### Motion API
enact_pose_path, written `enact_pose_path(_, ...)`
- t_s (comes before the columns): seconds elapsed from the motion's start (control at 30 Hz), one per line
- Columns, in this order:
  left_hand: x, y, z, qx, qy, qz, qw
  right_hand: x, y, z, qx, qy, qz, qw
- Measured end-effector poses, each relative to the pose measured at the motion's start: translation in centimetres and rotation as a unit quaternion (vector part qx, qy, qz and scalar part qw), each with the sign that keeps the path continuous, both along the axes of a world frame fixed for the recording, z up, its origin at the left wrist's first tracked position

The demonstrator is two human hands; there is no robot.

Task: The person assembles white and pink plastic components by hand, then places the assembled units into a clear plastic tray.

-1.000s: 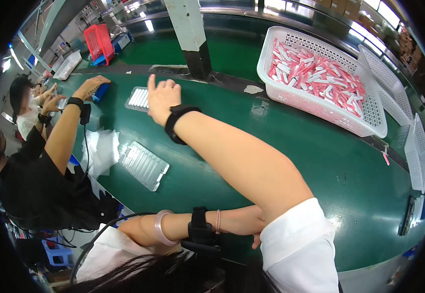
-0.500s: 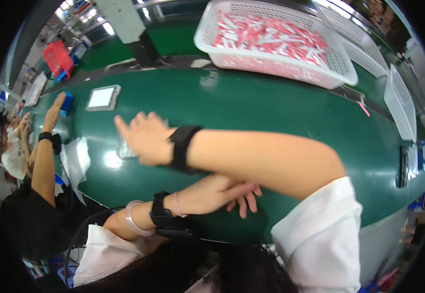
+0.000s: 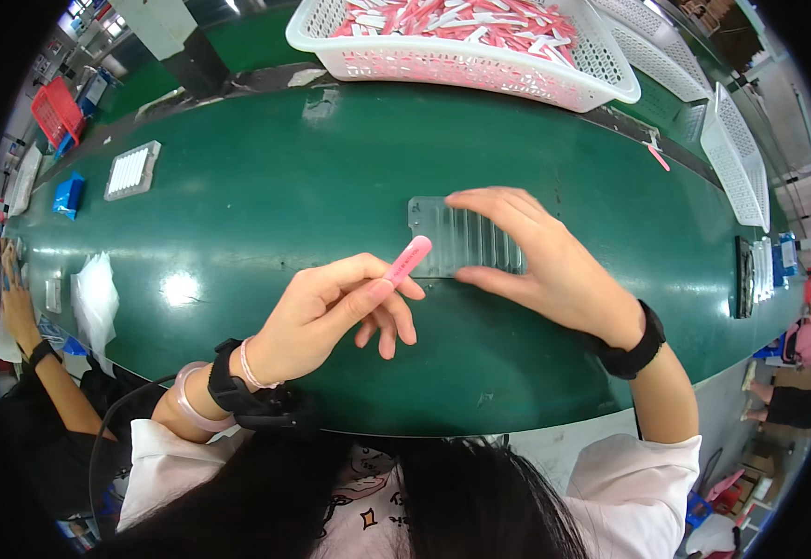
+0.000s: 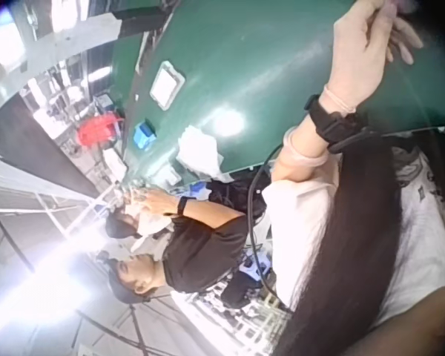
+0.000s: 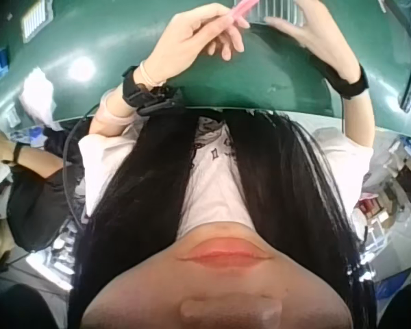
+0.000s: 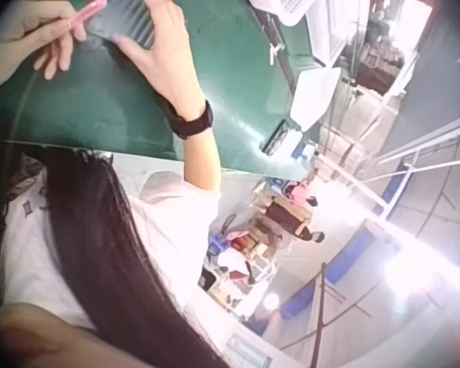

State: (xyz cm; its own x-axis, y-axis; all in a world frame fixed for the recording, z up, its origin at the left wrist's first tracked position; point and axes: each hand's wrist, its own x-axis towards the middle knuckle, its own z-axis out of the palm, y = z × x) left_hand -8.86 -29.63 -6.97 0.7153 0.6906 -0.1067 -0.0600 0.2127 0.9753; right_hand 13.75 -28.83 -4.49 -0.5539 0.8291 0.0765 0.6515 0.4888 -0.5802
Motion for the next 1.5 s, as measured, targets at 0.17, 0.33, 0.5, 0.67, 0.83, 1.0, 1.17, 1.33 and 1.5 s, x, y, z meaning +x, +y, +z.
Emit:
enact_pose_path(0.17, 0.4, 0.3, -0.3, -0.004, 0.017, -0.015, 1.0, -2.2, -0.9, 0.2, -0.271, 0.345, -0.11, 0.892)
enact_pose_path(0.33, 0.1, 0.9, -1.1, -0.128, -0.055, -0.051, 0.989, -2.8, 0.2, 0.7, -0.309, 0.387, -0.085, 0.865)
enact_pose_path(0.5, -0.2, 0.8, -1.0, -0.251, -0.107, -0.109, 0.956, -2.8, 1.3, 0.9, -0.358, 0.326, -0.154, 0.861)
enact_pose_path(0.67, -0.5, 1.1, -2.5, -0.255, -0.1, 0.03, 0.961, -2.2, 4.1, -0.2, -0.301, 0.162, -0.21, 0.916)
enact_pose_path(0.83, -0.3, 0.7, -2.3, -0.258, -0.124, 0.038, 0.957, -2.3, 4.9, -0.7, -0.21, 0.015, -0.184, 0.96)
enact_pose_path(1.0, 0.3, 0.4, -2.6, -0.25, -0.12, 0.039, 0.96, -3.0, 3.9, -0.5, -0.166, -0.046, -0.18, 0.968)
enact_pose_path(1.17, 0.5, 0.7, -2.5, -0.232, -0.117, 0.043, 0.965, -2.1, 3.0, -1.0, -0.14, -0.026, -0.173, 0.975)
enact_pose_path(1.33, 0.5, 1.1, -2.2, -0.208, -0.125, 0.07, 0.967, -1.4, 1.3, 0.3, -0.031, -0.113, -0.02, 0.993)
enact_pose_path(1.5, -1.1, 1.7, -1.1, -0.16, -0.149, 0.108, 0.97, -1.8, 1.6, 0.1, 0.0, -0.079, 0.022, 0.997)
